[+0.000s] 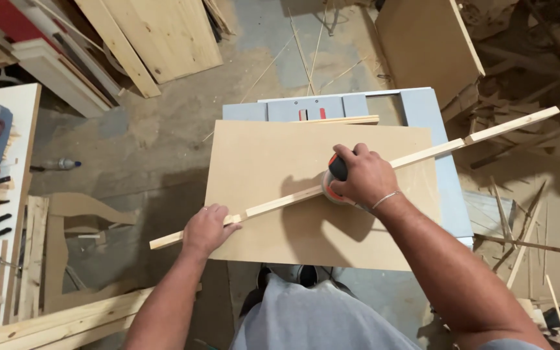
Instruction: Sanding a wooden strip using an orbital sander on a workbench
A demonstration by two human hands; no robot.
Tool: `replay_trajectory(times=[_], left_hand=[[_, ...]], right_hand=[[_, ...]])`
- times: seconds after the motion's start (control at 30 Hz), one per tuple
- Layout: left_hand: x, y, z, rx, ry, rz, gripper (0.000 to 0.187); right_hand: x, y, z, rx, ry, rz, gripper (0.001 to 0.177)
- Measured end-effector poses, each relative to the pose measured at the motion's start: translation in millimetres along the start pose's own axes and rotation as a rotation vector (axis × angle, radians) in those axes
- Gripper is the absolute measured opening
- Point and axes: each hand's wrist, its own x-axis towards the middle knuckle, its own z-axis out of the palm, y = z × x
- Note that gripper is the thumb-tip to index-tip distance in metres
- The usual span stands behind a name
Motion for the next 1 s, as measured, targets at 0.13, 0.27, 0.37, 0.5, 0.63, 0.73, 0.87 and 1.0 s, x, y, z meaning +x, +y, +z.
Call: replay_trajectory(times=[0.13, 0.27, 0.37, 0.5, 0.63, 0.73, 0.87, 1.0], left_hand=[[-0.6, -2.8, 9.7, -0.003, -0.019, -0.018, 0.054], [-1.3, -3.4, 9.1, -0.064, -0.046, -0.027, 0.054], [-1.1, -1.8, 0.9, -0.093, -0.039, -0.028, 0.051], [2.8, -0.5, -24.7, -0.121, -0.171, -0.05, 0.048], [6.3, -3.0, -59.2, -0.222, -0.352, -0.143, 0.048], [7.3, -6.0, -56.7, -0.25, -0.353, -0.137, 0.047], [3.4, -15.9, -62.2, -0.245, -0.348, -0.092, 0.039], [4.7, -14.4, -54.5, -0.272, -0.307, -0.07, 0.032]], right_hand=[[-1.7, -32.4, 3.9, -0.001, -0.001, -0.053, 0.075], [-0.6, -64.0, 12.0, -0.013, 0.01, -0.12, 0.075], [-4.6, -95.5, 13.5, -0.009, 0.008, -0.174, 0.073], [-15.6, -144.9, 15.2, 0.006, 0.013, -0.243, 0.073], [-20.4, -180.9, 25.5, 0.005, 0.006, -0.281, 0.072], [-20.8, -193.6, 31.0, -0.023, -0.009, -0.268, 0.072], [-22.0, -194.5, 30.5, -0.031, -0.022, -0.213, 0.069], [-28.8, -183.4, 26.5, -0.03, -0.018, -0.113, 0.073]])
